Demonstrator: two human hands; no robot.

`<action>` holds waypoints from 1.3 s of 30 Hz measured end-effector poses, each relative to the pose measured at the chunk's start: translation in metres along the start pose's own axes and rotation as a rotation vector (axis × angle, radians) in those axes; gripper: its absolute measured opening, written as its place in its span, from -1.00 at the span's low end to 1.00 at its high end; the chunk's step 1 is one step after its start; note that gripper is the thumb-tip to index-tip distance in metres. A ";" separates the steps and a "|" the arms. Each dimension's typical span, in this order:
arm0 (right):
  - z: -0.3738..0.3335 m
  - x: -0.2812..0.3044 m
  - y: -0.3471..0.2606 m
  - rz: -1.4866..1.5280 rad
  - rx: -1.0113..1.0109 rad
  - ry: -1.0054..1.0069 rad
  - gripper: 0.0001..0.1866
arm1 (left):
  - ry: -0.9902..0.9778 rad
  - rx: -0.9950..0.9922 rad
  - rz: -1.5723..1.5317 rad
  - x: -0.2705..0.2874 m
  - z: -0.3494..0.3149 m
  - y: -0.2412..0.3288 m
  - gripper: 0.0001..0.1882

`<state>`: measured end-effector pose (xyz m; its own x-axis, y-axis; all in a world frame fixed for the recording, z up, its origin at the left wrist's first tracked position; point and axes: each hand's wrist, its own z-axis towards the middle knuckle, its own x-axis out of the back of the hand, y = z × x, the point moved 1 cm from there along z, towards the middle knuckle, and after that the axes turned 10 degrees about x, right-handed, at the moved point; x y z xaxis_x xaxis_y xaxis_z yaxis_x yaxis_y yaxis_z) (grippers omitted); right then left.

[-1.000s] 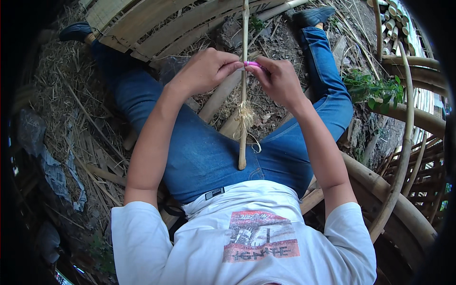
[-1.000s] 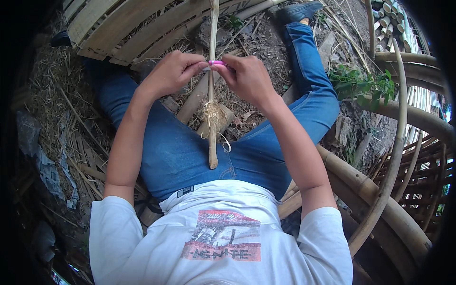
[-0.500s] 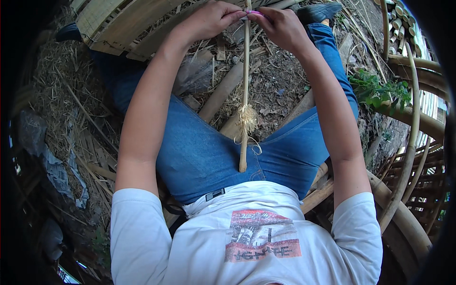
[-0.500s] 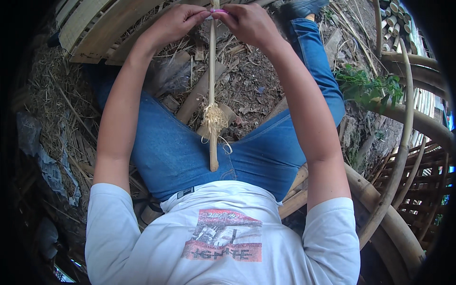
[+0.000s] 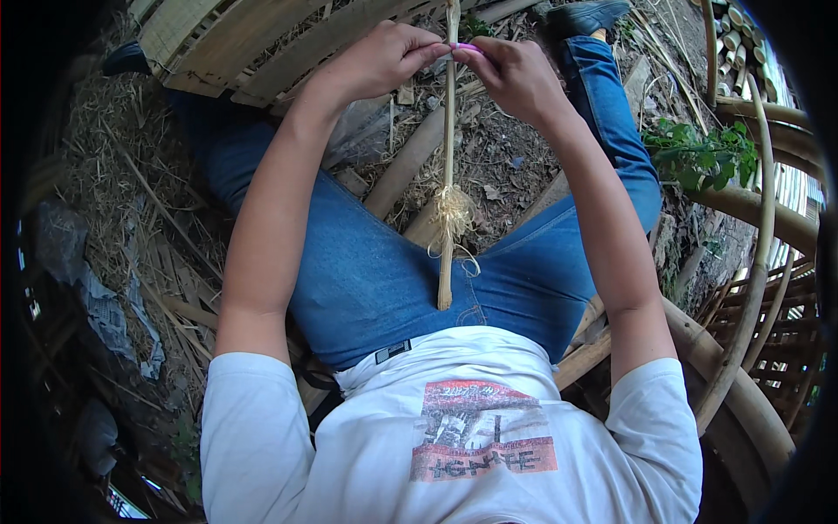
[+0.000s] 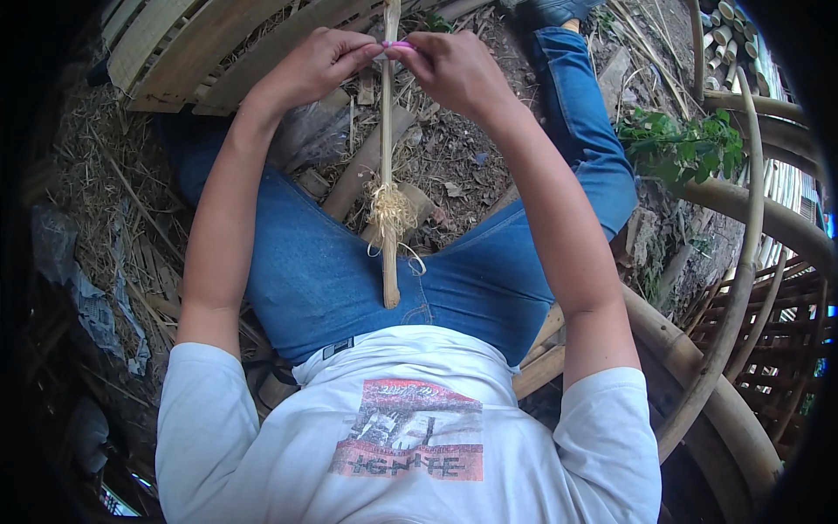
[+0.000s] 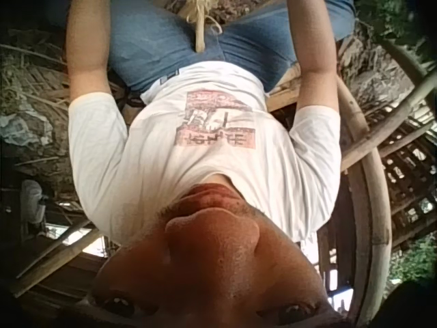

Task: The person uses a small knife to peel bark and thin shavings from a thin wooden stick while holding it steady between their legs.

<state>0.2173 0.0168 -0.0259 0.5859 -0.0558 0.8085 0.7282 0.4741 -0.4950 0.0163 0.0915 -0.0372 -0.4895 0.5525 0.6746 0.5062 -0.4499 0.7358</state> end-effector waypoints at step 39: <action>-0.025 -0.004 -0.024 0.021 -0.062 -0.002 -0.68 | 0.045 0.022 -0.066 -0.017 -0.034 0.008 -0.70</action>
<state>0.2064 -0.0157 -0.0256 0.6009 -0.0447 0.7980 0.7362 0.4198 -0.5308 0.0051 0.0543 -0.0407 -0.5537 0.5483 0.6268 0.4870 -0.3973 0.7778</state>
